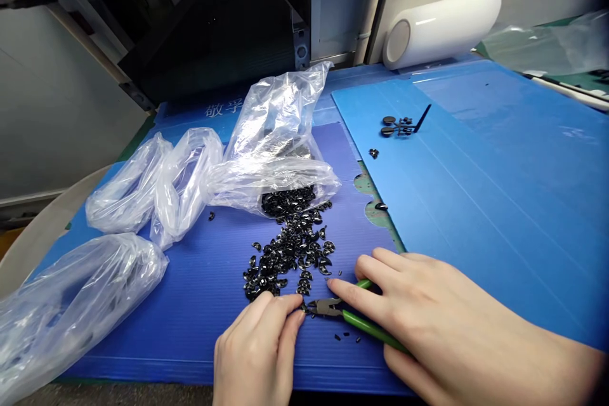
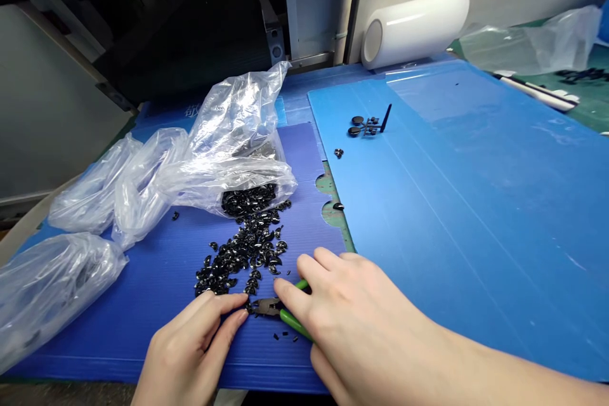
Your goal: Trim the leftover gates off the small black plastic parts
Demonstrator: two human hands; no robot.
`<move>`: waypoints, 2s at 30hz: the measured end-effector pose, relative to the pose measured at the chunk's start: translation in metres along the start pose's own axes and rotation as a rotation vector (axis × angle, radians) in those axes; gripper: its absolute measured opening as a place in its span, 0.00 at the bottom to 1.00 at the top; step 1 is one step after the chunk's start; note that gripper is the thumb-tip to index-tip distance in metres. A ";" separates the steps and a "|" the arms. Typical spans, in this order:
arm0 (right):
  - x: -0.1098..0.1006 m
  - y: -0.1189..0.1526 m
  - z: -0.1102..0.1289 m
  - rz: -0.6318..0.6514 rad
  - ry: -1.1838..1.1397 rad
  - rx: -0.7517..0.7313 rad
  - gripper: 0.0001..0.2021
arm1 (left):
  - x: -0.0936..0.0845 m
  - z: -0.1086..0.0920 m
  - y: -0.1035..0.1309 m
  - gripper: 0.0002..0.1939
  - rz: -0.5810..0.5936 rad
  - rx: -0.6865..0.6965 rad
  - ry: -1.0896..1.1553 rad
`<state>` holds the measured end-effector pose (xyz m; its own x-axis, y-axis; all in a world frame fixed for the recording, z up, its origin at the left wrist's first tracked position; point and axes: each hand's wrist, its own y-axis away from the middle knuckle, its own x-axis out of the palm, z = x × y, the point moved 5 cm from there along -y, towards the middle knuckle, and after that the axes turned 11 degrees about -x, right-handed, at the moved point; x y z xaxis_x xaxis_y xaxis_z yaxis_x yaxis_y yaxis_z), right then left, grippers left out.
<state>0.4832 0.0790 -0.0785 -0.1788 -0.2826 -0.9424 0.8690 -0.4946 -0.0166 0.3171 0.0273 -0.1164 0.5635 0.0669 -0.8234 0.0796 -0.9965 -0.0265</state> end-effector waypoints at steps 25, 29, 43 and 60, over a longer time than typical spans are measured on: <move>-0.007 -0.013 0.009 0.065 0.158 -0.079 0.28 | 0.007 0.005 -0.001 0.07 0.103 -0.005 0.033; -0.006 -0.016 0.010 0.128 0.212 -0.068 0.26 | 0.006 0.001 -0.001 0.05 0.051 0.045 0.008; -0.016 -0.008 0.008 0.180 0.166 -0.029 0.22 | 0.005 -0.004 0.005 0.06 -0.100 0.100 -0.070; -0.012 0.016 0.005 -0.153 0.263 0.021 0.24 | -0.019 -0.005 -0.013 0.10 0.445 -0.703 1.169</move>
<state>0.4965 0.0705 -0.0660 -0.1790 0.0173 -0.9837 0.8310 -0.5327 -0.1606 0.3089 0.0392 -0.0976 0.9621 0.1083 0.2504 -0.0914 -0.7368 0.6699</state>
